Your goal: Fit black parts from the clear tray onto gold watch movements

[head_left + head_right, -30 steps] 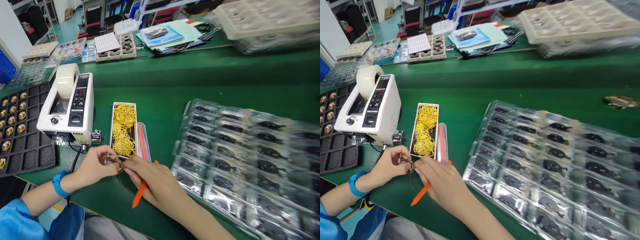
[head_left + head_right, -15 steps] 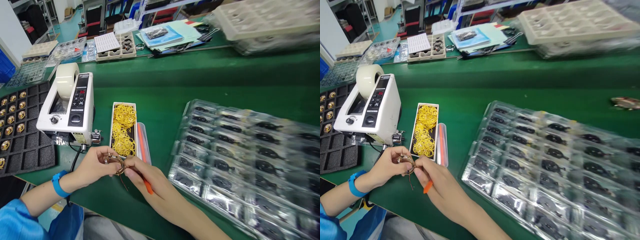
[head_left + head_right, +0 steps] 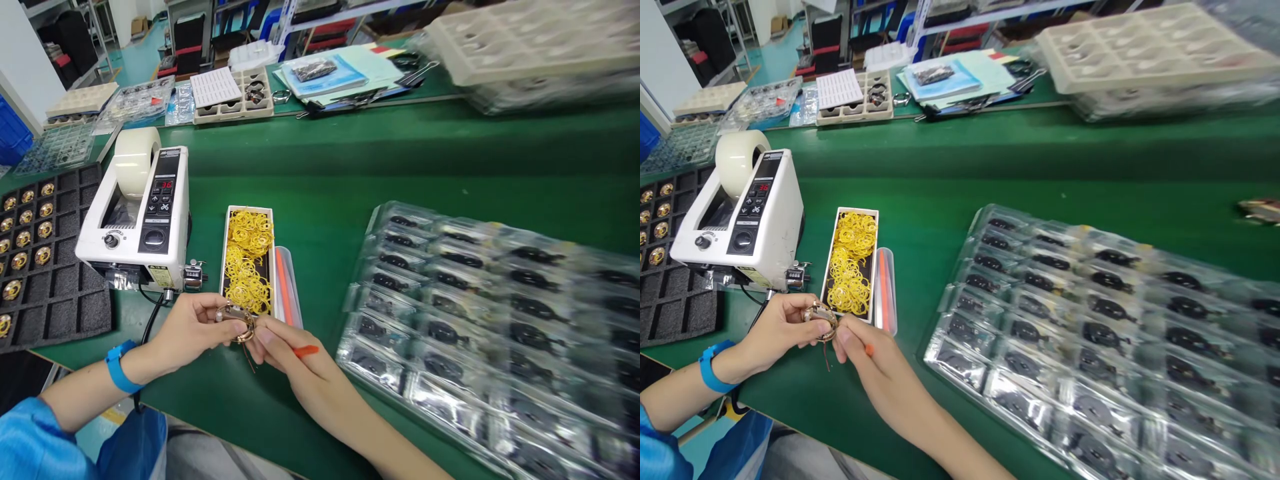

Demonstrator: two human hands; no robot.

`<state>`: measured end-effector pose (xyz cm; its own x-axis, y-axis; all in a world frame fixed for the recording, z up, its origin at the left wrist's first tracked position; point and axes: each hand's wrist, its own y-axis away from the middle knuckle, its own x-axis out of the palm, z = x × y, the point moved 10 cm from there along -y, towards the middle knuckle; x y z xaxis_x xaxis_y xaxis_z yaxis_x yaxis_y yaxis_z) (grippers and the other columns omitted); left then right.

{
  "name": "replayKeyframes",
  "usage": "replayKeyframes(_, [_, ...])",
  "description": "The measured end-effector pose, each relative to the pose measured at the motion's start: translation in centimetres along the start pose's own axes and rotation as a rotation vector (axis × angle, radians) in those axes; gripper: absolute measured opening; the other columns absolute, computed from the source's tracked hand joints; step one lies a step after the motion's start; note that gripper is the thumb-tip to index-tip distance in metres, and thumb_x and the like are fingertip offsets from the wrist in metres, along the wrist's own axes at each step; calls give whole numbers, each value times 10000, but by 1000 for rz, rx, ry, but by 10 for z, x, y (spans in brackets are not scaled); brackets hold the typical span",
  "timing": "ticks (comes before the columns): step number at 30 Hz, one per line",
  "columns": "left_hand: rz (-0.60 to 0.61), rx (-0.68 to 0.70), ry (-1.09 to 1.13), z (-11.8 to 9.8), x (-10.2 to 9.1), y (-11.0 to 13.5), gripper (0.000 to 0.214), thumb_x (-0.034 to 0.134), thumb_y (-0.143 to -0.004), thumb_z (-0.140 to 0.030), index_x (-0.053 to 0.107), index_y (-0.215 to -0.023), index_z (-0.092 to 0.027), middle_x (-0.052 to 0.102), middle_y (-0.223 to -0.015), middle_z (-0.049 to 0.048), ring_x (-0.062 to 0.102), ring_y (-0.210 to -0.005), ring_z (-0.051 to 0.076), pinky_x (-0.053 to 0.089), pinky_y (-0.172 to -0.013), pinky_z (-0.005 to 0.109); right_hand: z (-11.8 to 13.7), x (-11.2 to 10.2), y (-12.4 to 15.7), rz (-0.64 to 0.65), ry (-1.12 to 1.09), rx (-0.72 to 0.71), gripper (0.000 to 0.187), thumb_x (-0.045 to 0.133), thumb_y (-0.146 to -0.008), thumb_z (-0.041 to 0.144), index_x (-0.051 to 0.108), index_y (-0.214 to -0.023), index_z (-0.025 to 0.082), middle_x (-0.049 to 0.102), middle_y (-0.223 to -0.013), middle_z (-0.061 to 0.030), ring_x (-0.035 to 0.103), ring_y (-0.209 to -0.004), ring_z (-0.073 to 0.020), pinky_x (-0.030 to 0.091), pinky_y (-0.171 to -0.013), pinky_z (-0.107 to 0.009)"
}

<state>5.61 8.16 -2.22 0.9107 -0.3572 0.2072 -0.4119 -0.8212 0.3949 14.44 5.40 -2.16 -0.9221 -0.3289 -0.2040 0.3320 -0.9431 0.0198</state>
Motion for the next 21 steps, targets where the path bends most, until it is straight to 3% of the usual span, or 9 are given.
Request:
replayKeyframes(4, [11,58,-71,-3,-3,0,439,768,-646,-545,609,-643,-135,518,-548,-35,424,-478,58,343,-456,205,-2,-4,-3,-44,-43,38,534,328,-959,598,464,-619,210,470,-589,10,433,-540,-128,376,-496,-247])
replayKeyframes(8, [-24,112,-174,-4,-7,1,399,705,-727,-521,582,-657,-148,483,-559,-38,431,-469,68,335,-439,205,-1,-13,-6,-113,-32,48,605,370,-921,652,445,-522,203,435,-506,18,389,-479,-113,341,-466,-249])
replayKeyframes(12, [-164,377,-520,-25,-12,9,253,597,-845,-313,606,-645,-157,473,-600,-17,476,-545,103,391,-503,225,-11,-14,-5,-139,-134,136,631,450,-849,707,453,-483,194,419,-476,18,328,-445,-97,291,-433,-246])
replayKeyframes(16, [-130,721,-935,-33,10,25,265,450,-908,-176,707,-972,-163,633,-785,84,592,-724,178,516,-665,295,-21,-1,-3,-78,-378,265,551,524,-801,711,524,-624,190,329,-491,67,205,-427,-72,224,-402,-226])
replayKeyframes(18, [-71,778,-1050,-26,20,28,328,408,-926,-157,680,-1109,-166,675,-924,136,639,-851,220,554,-753,346,-20,1,-4,-67,-458,270,515,559,-785,698,504,-666,201,268,-518,85,167,-436,-68,202,-390,-214])
replayKeyframes(21, [-5,797,-1048,-20,26,35,385,397,-927,-128,606,-1247,-177,662,-1113,172,633,-1047,264,555,-878,405,-15,-2,-5,-54,-443,211,473,568,-802,663,493,-689,210,245,-536,89,149,-431,-65,202,-361,-203])
